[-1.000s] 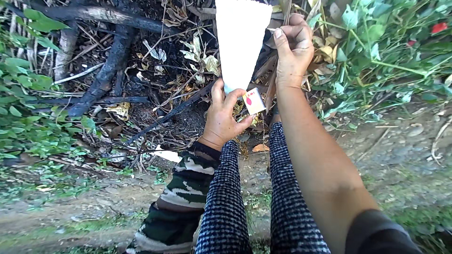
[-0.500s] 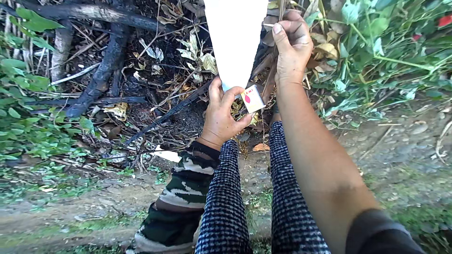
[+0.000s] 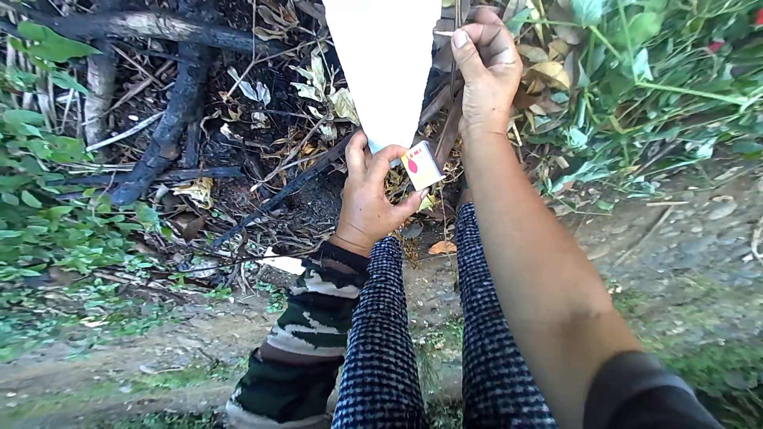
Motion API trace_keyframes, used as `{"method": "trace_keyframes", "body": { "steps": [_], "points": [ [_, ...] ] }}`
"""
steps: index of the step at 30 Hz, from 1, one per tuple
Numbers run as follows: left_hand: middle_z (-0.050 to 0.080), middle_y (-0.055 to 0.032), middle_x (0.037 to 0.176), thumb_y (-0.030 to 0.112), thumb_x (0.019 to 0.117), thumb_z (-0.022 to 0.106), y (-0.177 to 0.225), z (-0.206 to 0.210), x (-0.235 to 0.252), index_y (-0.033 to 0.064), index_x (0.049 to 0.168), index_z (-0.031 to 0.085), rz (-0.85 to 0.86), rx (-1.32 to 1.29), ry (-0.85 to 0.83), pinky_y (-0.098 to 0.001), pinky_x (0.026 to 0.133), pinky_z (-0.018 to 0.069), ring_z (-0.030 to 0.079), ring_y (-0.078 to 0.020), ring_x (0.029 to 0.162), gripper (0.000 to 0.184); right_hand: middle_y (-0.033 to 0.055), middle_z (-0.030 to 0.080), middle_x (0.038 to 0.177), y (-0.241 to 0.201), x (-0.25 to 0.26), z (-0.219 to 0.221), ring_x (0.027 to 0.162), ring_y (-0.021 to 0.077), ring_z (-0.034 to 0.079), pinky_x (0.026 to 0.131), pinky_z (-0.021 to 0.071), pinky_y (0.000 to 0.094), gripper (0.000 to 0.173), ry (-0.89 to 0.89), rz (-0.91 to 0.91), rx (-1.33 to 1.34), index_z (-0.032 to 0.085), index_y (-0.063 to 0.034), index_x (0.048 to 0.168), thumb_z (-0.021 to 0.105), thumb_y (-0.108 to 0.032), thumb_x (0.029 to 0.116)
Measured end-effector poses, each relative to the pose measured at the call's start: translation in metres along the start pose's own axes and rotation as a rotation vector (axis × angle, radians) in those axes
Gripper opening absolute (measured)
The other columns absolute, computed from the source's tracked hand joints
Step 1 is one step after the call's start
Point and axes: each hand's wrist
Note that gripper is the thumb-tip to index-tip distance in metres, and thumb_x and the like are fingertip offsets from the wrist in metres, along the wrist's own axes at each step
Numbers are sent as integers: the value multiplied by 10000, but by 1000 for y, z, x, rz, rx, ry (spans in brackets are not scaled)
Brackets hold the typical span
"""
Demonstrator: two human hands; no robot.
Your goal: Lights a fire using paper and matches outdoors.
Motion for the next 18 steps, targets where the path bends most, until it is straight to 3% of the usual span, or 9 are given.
{"method": "trace_keyframes", "body": {
  "steps": [6,10,18],
  "points": [
    [322,-263,1526,285,767,856,-2,4,0,81,1255,614,19,-6,2,-294,859,574,600,-226,1155,581,205,662,1182,3,2,1,1143,221,631,938,544,271,29,18,-6,39,728,1,899,732,0,871],
    [322,-251,1522,273,771,862,-3,6,-1,74,1256,612,15,-47,8,-292,901,583,586,-219,1215,581,192,665,1123,4,2,1,1031,194,653,864,563,258,33,11,-5,59,721,7,900,732,9,869],
    [335,-226,1506,302,794,850,-5,11,0,65,1274,606,7,-99,32,-276,902,586,586,-187,1208,589,198,655,1162,5,4,0,1076,204,646,870,565,266,51,0,29,42,717,7,921,731,2,873]
  ]
}}
Point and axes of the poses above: each hand's wrist, its own x-axis towards the middle knuckle, its own z-axis out of the palm, y = z × x
